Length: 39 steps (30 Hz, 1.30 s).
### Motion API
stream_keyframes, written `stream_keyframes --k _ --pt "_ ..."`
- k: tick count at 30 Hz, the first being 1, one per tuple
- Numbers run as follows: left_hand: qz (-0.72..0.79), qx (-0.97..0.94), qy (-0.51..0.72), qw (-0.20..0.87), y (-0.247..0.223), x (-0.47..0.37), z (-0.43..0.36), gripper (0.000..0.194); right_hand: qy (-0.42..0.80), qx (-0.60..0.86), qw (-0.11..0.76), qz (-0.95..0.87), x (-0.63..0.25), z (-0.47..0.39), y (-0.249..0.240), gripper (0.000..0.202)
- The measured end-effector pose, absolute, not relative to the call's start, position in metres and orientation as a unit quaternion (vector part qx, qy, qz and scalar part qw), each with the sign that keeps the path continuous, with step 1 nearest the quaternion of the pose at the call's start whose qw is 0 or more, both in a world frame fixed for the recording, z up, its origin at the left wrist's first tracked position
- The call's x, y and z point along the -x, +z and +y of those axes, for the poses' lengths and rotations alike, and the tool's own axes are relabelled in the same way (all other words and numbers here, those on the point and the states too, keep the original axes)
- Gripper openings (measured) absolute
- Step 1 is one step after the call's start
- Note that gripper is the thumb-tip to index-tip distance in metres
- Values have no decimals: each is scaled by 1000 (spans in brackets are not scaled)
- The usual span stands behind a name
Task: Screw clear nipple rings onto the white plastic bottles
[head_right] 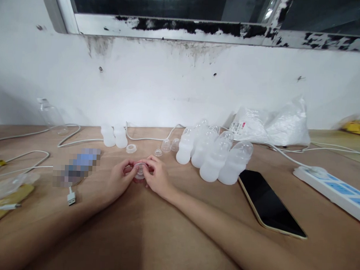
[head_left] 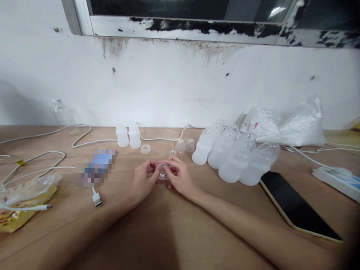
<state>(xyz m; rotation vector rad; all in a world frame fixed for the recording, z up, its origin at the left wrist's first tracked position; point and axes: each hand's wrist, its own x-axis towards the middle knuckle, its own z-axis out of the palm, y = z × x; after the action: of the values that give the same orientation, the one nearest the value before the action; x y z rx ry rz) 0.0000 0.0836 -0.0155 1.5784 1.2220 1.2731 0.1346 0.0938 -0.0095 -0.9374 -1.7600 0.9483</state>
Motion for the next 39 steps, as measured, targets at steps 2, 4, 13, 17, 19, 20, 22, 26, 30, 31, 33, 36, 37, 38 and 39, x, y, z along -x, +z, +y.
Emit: stream_keyframes --k 2,4,13,17,19,20,22,26,30,31,33,36,37,38,39 --pt "483 -616 498 374 -17 0 85 16 390 380 438 -716 -134 92 -9 28" --pt "486 -613 497 376 -18 1 86 16 395 385 423 -719 -134 92 -8 28" --pt "484 -618 485 385 -16 1 85 20 405 379 425 -715 -134 97 -11 22" --pt "487 -617 487 381 -19 2 88 19 405 383 419 -716 -133 98 -13 22" --pt "470 -619 492 393 -21 2 90 19 412 381 409 -719 -135 99 -13 24" --pt "461 -618 498 397 -22 2 90 19 417 377 403 -723 -137 101 -13 26" --pt "446 -616 512 400 -24 2 90 22 420 366 399 -729 -141 104 -14 30" --pt "443 -608 531 389 -26 2 90 24 414 359 414 -727 -145 108 -16 23" --pt "453 -610 531 375 -25 4 90 21 423 359 405 -727 -143 107 -16 18" --pt "455 -612 531 370 -24 4 90 20 420 362 403 -729 -143 106 -15 17" --pt "460 -614 532 359 -23 4 90 18 405 370 403 -733 -141 104 -14 14" --pt "470 -614 533 345 -22 3 90 17 387 376 408 -736 -138 102 -13 11" --pt "474 -612 532 343 -22 3 91 17 383 379 411 -735 -137 102 -13 11" --pt "478 -609 531 344 -22 3 91 18 382 384 413 -732 -136 101 -13 11" --pt "483 -605 530 348 -22 3 91 18 382 391 416 -726 -134 101 -13 11"
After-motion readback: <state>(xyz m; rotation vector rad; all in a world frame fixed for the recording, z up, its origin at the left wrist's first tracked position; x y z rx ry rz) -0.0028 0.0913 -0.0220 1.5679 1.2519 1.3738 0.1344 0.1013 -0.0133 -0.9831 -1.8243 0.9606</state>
